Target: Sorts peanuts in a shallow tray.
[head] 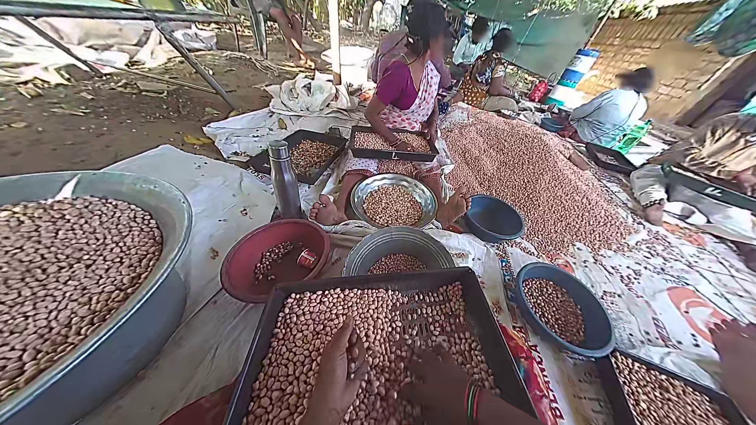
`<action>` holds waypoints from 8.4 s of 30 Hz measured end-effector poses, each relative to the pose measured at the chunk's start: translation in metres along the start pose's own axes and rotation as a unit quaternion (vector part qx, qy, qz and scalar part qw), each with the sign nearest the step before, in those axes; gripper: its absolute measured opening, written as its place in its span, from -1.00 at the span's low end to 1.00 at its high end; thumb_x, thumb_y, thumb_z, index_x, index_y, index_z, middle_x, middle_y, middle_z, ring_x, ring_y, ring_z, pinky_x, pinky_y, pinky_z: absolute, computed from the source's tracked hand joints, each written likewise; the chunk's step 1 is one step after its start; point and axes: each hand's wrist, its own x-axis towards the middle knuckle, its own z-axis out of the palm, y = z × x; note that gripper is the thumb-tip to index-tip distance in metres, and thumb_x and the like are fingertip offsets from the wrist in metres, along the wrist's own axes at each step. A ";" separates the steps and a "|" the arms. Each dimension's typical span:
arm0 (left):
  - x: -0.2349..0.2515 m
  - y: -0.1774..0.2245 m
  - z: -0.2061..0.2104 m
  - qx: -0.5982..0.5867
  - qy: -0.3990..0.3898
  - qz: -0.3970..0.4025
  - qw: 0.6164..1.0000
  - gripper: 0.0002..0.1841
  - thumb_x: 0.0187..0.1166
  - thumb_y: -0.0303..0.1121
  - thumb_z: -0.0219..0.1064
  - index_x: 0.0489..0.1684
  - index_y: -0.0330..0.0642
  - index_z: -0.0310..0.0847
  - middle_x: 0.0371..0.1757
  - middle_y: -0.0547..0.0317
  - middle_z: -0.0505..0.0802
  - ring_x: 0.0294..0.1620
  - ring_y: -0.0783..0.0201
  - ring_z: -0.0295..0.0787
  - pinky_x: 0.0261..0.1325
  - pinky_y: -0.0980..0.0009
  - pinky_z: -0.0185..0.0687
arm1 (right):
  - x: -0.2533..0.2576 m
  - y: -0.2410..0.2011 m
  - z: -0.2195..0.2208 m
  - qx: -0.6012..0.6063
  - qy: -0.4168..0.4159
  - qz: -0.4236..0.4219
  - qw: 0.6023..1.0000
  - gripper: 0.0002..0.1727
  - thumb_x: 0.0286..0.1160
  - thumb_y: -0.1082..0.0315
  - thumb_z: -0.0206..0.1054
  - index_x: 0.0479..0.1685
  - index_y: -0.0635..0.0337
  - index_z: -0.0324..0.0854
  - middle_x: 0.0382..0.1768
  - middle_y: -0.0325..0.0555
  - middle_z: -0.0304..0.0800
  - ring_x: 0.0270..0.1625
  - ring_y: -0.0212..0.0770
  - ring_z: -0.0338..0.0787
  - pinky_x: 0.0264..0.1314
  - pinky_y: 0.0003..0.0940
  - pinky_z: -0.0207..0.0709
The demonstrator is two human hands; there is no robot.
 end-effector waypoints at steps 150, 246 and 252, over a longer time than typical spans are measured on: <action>0.009 0.015 0.051 0.885 -0.093 -0.013 0.456 -0.63 0.84 -0.50 -0.16 0.43 -0.39 0.45 0.21 -0.33 0.77 0.32 -0.28 0.73 0.18 -0.14 0.64 | 0.027 -0.033 -0.022 -0.065 -0.088 0.015 0.994 -0.64 0.74 0.54 0.08 0.39 0.39 0.61 0.35 0.41 0.67 0.38 0.45 0.69 0.31 0.35 0.54; -0.002 0.046 0.006 0.876 -0.161 -0.088 0.446 -0.67 0.85 -0.37 -0.02 0.32 -0.35 0.56 0.25 -0.33 0.76 0.35 -0.32 0.70 0.26 -0.26 0.57 | -0.010 0.027 -0.029 0.003 0.198 0.019 0.980 -0.76 0.61 0.46 0.29 0.01 0.39 0.84 0.24 0.40 0.80 0.39 0.45 0.72 0.44 0.37 0.47; 0.009 0.111 -0.009 0.650 0.116 0.228 0.715 -0.53 0.87 -0.29 0.02 0.68 -0.31 0.33 0.16 -0.33 0.81 0.12 -0.19 0.80 0.25 -0.10 0.60 | 0.029 0.000 -0.028 0.000 0.263 -0.081 0.961 -0.78 0.55 0.51 0.28 -0.12 0.42 0.85 0.01 0.32 0.90 0.14 0.37 0.88 0.21 0.30 0.66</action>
